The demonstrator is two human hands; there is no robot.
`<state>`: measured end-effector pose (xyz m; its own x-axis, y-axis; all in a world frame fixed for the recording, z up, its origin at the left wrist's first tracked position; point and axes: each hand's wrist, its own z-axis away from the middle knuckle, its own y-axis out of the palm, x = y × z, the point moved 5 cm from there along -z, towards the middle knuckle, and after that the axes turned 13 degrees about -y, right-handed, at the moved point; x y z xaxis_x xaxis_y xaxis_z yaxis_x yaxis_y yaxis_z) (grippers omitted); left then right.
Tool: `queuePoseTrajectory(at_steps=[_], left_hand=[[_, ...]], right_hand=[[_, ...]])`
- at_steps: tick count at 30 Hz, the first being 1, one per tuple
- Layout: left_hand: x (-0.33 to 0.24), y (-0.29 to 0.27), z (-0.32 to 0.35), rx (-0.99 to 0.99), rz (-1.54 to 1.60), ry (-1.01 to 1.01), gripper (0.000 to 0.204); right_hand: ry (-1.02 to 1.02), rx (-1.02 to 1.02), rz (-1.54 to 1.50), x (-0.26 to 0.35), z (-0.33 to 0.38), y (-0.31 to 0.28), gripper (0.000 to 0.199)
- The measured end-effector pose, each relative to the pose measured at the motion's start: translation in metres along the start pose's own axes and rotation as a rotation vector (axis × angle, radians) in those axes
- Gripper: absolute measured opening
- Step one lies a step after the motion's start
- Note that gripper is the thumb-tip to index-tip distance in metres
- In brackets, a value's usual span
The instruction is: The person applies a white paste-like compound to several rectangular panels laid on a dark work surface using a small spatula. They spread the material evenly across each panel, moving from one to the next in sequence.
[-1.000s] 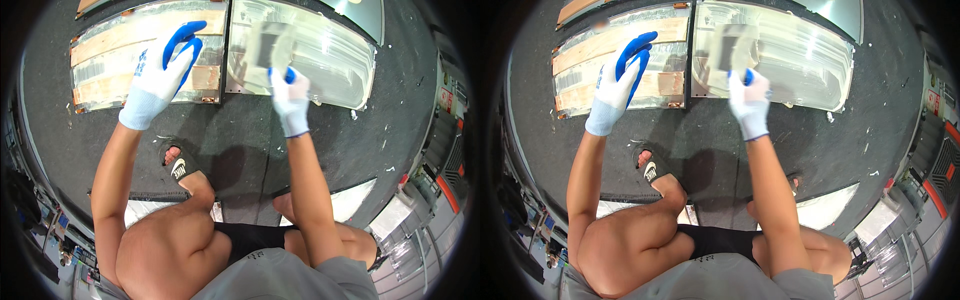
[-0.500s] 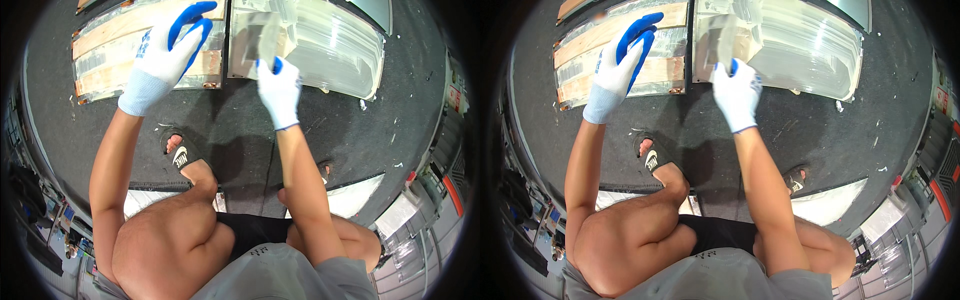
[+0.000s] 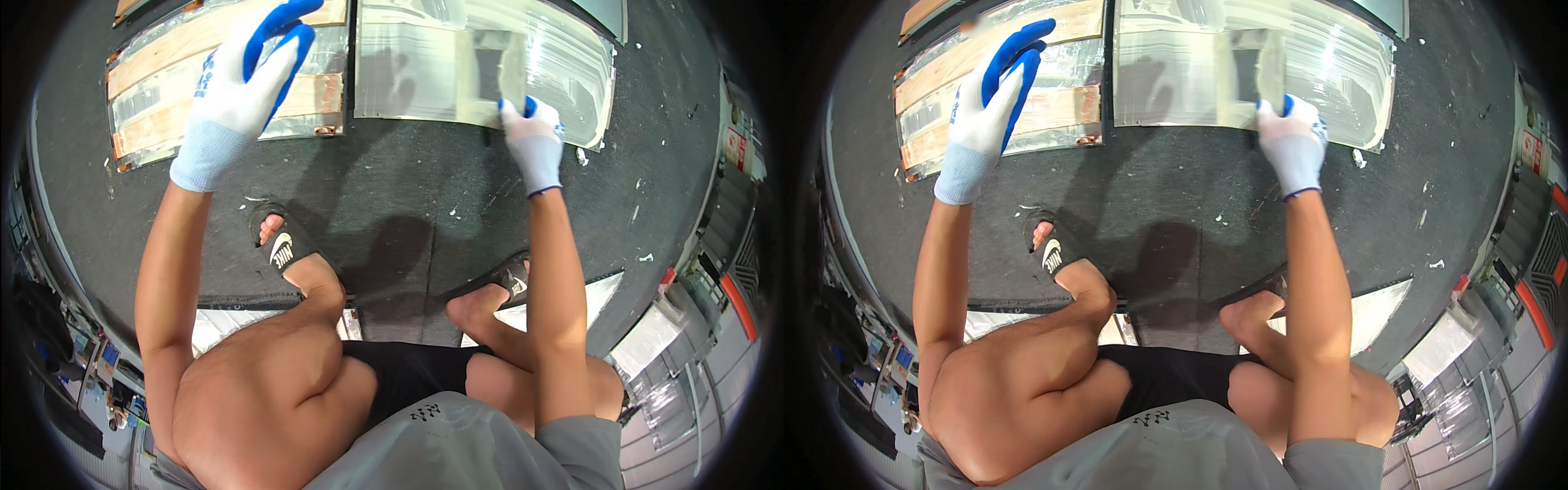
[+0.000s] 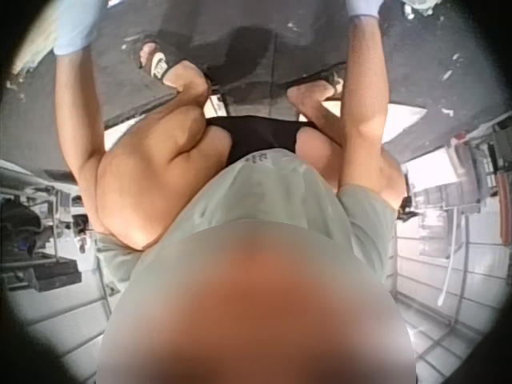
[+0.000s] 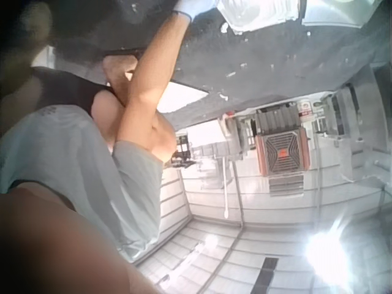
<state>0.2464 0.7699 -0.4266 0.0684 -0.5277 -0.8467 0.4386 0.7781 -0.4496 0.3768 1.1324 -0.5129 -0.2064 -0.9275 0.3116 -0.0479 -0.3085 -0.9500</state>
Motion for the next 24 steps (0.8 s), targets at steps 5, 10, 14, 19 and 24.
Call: queuePoseTrajectory(at_steps=[5,10,14,19,24], left_hand=[[-0.006,0.002,0.011,-0.003,-0.145,0.030,0.041],[-0.017,0.023,0.026,0.093,-0.291,0.085,0.037],[-0.036,0.054,0.063,0.249,-0.604,0.405,0.055],[-0.023,0.092,0.109,0.699,-0.818,0.267,0.046],[0.010,0.184,0.094,0.536,-0.807,0.397,0.051]], right_hand=[[0.213,0.131,-0.205,-0.071,-0.004,-0.044,0.036],[0.061,0.102,-0.188,-0.026,-0.015,-0.011,0.044],[-0.015,0.146,-0.261,-0.025,-0.016,0.032,0.053],[0.176,0.395,-0.140,-0.154,-0.032,-0.022,0.051],[0.011,0.293,-0.009,-0.225,-0.073,-0.100,0.035]])
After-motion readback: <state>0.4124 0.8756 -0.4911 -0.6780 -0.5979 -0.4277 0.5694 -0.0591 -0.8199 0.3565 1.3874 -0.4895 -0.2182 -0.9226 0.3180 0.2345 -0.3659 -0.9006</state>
